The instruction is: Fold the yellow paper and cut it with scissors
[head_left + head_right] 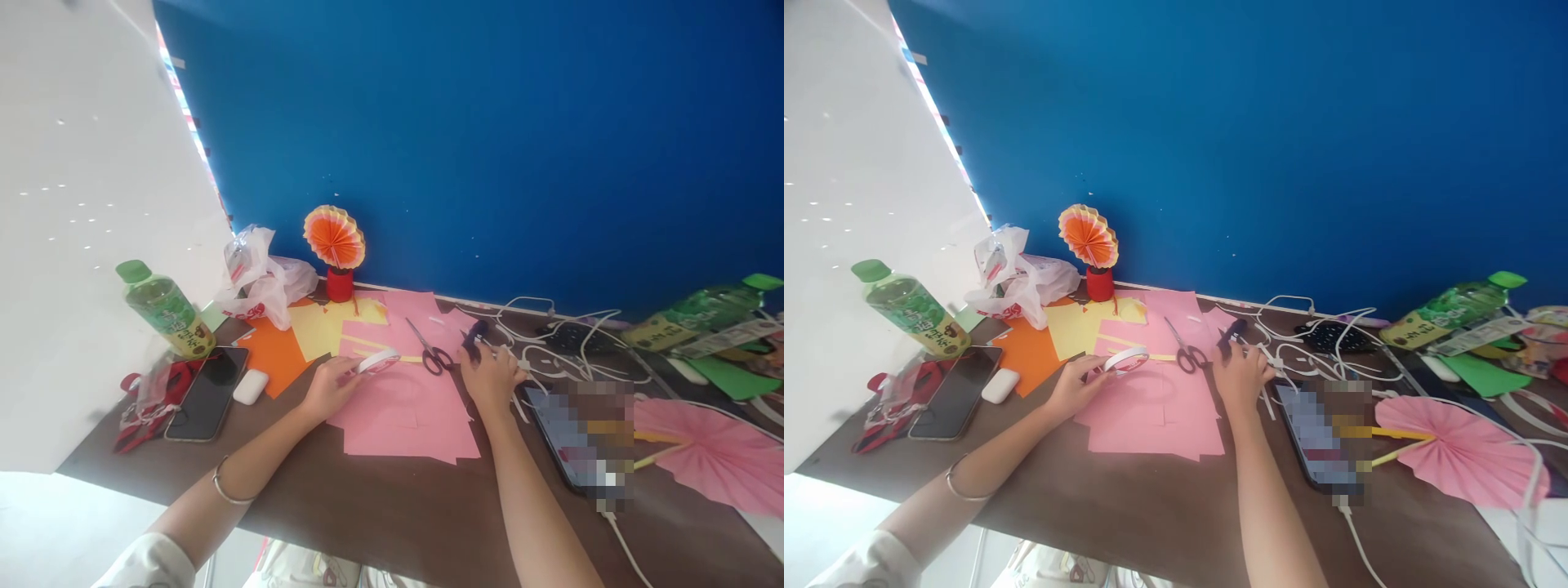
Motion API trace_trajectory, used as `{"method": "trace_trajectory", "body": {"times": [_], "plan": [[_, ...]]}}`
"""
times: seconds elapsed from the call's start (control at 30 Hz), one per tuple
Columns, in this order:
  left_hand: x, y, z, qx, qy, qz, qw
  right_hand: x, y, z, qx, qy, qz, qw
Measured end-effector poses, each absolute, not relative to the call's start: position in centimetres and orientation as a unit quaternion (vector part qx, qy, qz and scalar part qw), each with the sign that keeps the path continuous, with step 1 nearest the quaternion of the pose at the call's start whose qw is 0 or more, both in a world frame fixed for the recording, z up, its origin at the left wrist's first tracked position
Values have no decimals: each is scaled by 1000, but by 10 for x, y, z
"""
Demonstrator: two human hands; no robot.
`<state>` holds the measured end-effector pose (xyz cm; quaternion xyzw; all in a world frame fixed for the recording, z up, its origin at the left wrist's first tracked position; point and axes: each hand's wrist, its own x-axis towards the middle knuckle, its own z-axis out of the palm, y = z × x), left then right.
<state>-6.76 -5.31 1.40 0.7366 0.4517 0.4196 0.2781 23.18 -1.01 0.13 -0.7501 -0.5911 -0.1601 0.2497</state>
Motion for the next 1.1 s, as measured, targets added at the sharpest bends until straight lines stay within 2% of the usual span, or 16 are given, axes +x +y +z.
{"method": "trace_trajectory", "body": {"times": [0.13,0.23,0.27,0.43,0.53,0.63,0.73,0.83,0.97,1.1], "plan": [[-67,-54,14,742,453,411,274,234,-7,0,-763,-597,-126,211],[-68,-54,15,743,456,409,270,237,-8,3,-768,-581,-113,244],[-68,-54,15,743,457,409,268,239,-8,4,-770,-565,-101,278],[-67,-54,16,742,458,411,266,251,-5,7,-726,-348,63,589],[-67,-54,18,729,464,421,275,251,-3,5,-673,-295,159,659],[-67,-52,19,686,480,442,322,246,-3,7,-618,-289,241,690],[-70,-48,19,629,488,466,386,242,-5,12,-514,-242,390,724],[-74,-42,19,595,484,487,418,244,-11,19,-422,-203,509,723],[-79,-35,18,553,479,512,450,246,-21,26,-378,-248,571,686],[-82,-32,13,486,463,519,528,236,-29,31,-379,-295,592,647]]}}
